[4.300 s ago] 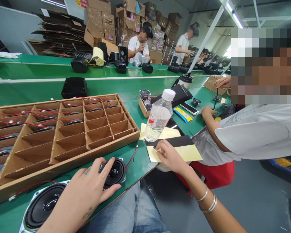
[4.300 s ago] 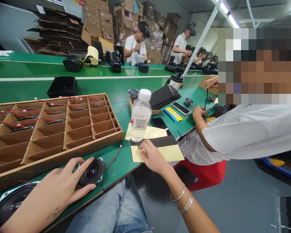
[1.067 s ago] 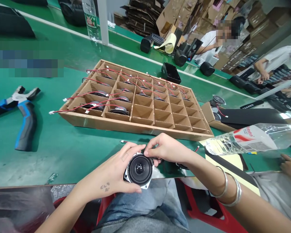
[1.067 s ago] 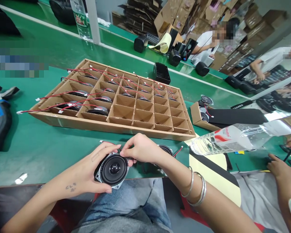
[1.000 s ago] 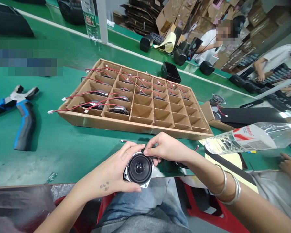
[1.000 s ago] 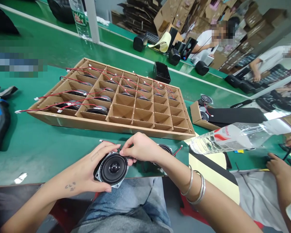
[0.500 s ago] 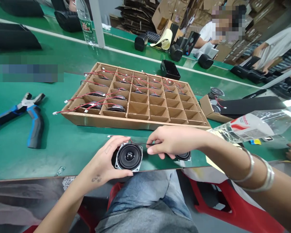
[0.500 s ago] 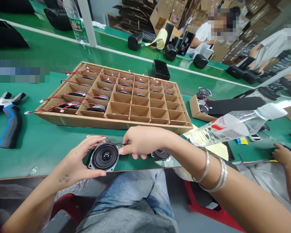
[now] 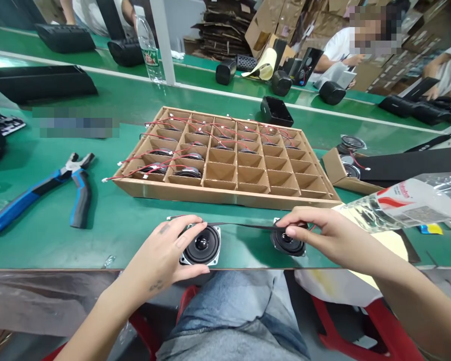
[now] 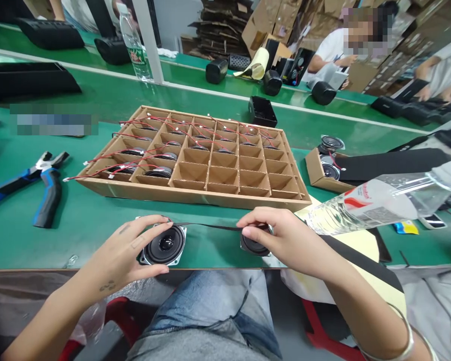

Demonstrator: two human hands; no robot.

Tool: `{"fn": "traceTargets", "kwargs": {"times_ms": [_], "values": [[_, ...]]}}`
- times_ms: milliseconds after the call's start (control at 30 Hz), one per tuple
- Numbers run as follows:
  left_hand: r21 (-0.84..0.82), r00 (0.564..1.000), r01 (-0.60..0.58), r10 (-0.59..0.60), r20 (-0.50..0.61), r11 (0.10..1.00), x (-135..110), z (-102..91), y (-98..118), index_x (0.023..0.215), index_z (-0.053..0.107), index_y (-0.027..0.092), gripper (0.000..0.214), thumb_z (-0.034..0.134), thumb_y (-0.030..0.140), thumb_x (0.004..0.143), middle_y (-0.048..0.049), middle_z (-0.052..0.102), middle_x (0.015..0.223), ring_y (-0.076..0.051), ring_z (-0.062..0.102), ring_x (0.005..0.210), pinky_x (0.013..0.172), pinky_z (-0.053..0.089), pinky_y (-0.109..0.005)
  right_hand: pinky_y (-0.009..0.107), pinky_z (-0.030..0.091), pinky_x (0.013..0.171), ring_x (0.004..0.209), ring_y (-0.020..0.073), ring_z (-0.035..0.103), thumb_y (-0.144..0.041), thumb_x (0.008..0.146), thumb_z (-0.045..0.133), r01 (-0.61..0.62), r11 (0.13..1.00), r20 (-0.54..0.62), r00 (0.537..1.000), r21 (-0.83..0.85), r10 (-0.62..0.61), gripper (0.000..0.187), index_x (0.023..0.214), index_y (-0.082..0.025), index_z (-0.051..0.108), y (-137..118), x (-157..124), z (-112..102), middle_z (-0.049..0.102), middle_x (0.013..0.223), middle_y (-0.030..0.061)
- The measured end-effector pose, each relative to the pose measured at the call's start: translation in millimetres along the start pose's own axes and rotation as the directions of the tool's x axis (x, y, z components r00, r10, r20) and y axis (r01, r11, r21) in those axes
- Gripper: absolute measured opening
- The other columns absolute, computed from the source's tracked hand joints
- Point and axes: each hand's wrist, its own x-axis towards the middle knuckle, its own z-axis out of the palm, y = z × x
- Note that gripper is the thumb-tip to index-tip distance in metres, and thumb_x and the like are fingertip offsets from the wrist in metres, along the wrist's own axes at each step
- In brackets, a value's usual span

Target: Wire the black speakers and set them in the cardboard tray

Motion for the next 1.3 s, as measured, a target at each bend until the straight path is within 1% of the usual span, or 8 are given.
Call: {"fn": "traceTargets", "kwargs": {"times_ms": [200,300,400,467,633,833,1167,1300], "values": [[-0.003,0.997,-0.034,0.034,-0.068,0.999,-3.4,0.1,-1.9,0.120,0.036,0.016,0.058,0.058,0.047,0.076,-0.0137,0.051,0.117,-0.023,0.050,0.107,0.088,0.045,-0.039,0.026,0.047,0.066,0.076,0.0161,0.058,-0.033,0.089,0.045,0.082,0.996,0.001,0.997,0.038,-0.082,0.021,0.092,-0.024,0.065,16.7,-13.5,-0.9,0.060,0.084,0.0050],[0.075,0.979,-0.115,0.126,-0.161,0.990,-5.6,1.2,-2.2,0.115,0.041,0.014,0.049,0.053,0.046,0.081,-0.0147,0.056,0.112,-0.022,0.053,0.106,0.086,0.048,-0.037,0.025,0.047,0.068,0.082,0.0156,0.057,-0.028,0.092,0.039,0.168,0.985,0.024,0.985,0.047,-0.169,0.024,0.099,-0.026,0.063,21.3,-14.4,-6.9,0.058,0.090,0.0046],[0.148,0.965,-0.147,0.175,-0.195,0.978,-7.4,2.5,-1.6,0.111,0.044,0.012,0.041,0.051,0.042,0.083,-0.0167,0.057,0.113,-0.022,0.054,0.107,0.085,0.049,-0.035,0.026,0.046,0.068,0.081,0.0155,0.056,-0.024,0.092,0.037,0.246,0.969,0.010,0.969,-0.029,-0.246,0.027,0.099,-0.024,0.062,18.1,-8.9,-17.6,0.058,0.088,0.0052],[0.139,0.971,-0.123,0.148,-0.186,0.983,-8.3,2.5,-0.9,0.114,0.042,0.013,0.041,0.050,0.040,0.084,-0.0172,0.056,0.115,-0.022,0.053,0.109,0.085,0.050,-0.033,0.027,0.045,0.064,0.077,0.0156,0.056,-0.026,0.090,0.042,0.264,0.953,-0.076,0.958,-0.146,-0.277,0.022,0.092,-0.023,0.064,8.6,-1.3,-26.7,0.058,0.082,0.0045],[0.121,0.975,-0.125,0.144,-0.167,0.985,-7.7,-0.8,3.0,0.122,0.038,0.018,0.056,0.057,0.047,0.078,-0.0132,0.059,0.112,-0.027,0.048,0.115,0.091,0.045,-0.044,0.025,0.042,0.057,0.065,0.0135,0.056,-0.033,0.081,0.058,0.257,0.891,-0.363,0.844,-0.374,-0.396,0.016,0.072,-0.023,0.066,-36.4,24.2,-44.7,0.060,0.069,-0.0003],[0.240,0.974,-0.107,0.150,-0.169,0.965,-6.7,0.5,9.9,0.120,0.040,0.012,0.045,0.051,0.036,0.084,-0.0151,0.058,0.112,-0.023,0.053,0.108,0.095,0.040,-0.043,0.023,0.042,0.057,0.061,0.0099,0.058,-0.045,0.083,0.051,0.300,0.855,-0.439,0.758,-0.423,-0.483,0.032,0.067,-0.021,0.066,-69.0,44.6,-51.0,0.059,0.066,-0.0030],[0.270,0.976,-0.101,0.148,-0.158,0.958,-6.2,0.3,15.4,0.118,0.041,0.009,0.044,0.052,0.033,0.083,-0.0145,0.058,0.111,-0.022,0.052,0.109,0.095,0.040,-0.041,0.024,0.043,0.059,0.073,0.0135,0.060,-0.056,0.082,0.047,0.267,0.892,-0.424,0.805,-0.365,-0.415,0.043,0.070,-0.020,0.065,-64.2,45.2,-55.8,0.060,0.072,-0.0005],[0.254,0.977,-0.098,0.142,-0.160,0.962,-4.5,-0.8,15.4,0.117,0.043,0.008,0.043,0.053,0.032,0.082,-0.0156,0.058,0.112,-0.023,0.052,0.108,0.095,0.039,-0.041,0.025,0.042,0.057,0.069,0.0130,0.059,-0.056,0.082,0.047,0.282,0.890,-0.429,0.796,-0.360,-0.426,0.042,0.070,-0.020,0.065,-60.5,43.8,-58.7,0.061,0.072,-0.0001]]}}
